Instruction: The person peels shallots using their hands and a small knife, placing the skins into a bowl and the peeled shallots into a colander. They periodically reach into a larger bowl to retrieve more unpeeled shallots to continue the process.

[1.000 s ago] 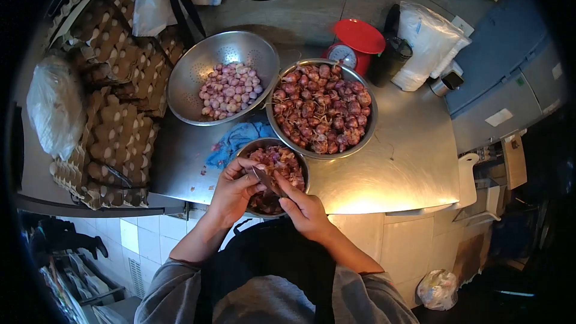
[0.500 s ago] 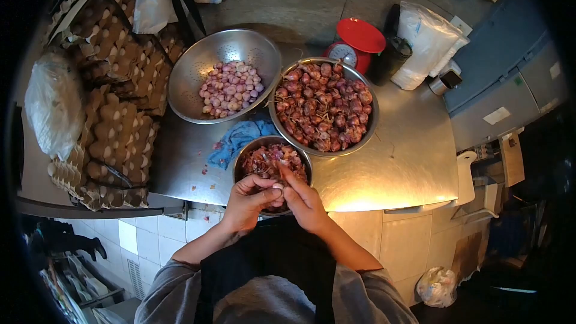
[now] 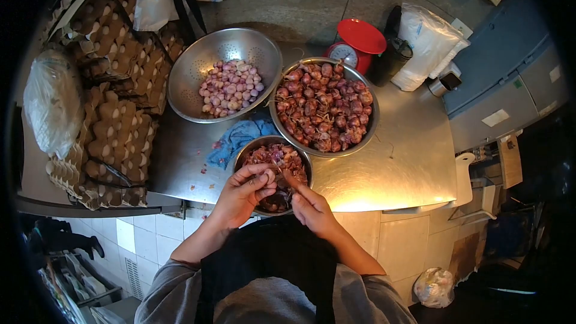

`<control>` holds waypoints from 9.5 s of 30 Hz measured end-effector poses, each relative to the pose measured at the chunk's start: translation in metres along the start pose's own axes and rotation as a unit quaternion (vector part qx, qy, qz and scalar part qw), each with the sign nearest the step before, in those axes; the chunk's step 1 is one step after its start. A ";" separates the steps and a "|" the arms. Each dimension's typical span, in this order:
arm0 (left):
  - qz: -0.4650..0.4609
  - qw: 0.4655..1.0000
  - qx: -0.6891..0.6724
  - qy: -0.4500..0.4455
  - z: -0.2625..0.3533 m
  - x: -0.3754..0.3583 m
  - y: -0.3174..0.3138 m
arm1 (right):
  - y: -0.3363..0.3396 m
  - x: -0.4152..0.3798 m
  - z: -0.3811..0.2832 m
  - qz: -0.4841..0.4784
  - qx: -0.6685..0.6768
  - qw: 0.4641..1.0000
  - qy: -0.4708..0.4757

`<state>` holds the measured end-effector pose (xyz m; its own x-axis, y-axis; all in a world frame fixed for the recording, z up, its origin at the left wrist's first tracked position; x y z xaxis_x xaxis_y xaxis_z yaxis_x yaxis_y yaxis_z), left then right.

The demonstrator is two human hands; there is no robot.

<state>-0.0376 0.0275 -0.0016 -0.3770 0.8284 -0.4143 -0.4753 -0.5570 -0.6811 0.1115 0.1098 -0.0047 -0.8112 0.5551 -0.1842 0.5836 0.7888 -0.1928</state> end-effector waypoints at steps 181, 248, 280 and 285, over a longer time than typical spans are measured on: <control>-0.034 0.993 0.009 -0.114 -0.003 -0.010 -0.018 | -0.002 0.002 -0.022 0.116 -0.165 0.971 0.126; 0.002 0.988 0.029 -0.153 -0.008 0.002 -0.007 | -0.013 0.004 -0.027 0.089 -0.327 0.914 0.223; -0.003 0.985 0.043 -0.167 -0.009 -0.007 -0.015 | -0.013 -0.010 -0.026 0.079 -0.266 0.940 0.198; -0.020 0.984 0.034 -0.171 -0.010 -0.007 -0.012 | -0.012 -0.009 -0.029 0.078 -0.375 0.897 0.222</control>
<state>-0.0214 0.0287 0.0030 -0.5973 0.7872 -0.1531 -0.5431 -0.5375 -0.6451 0.1109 0.1032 0.0270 -0.7547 0.5923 0.2823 0.6363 0.5558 0.5351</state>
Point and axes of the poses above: each hand's wrist, its own x-axis towards the middle knuckle, its own y-axis out of the back of the hand, z = x × y, the point moved 3 cm from there along x, towards the middle knuckle, and after that the axes turned 10 degrees about z, right-handed, at the moved point
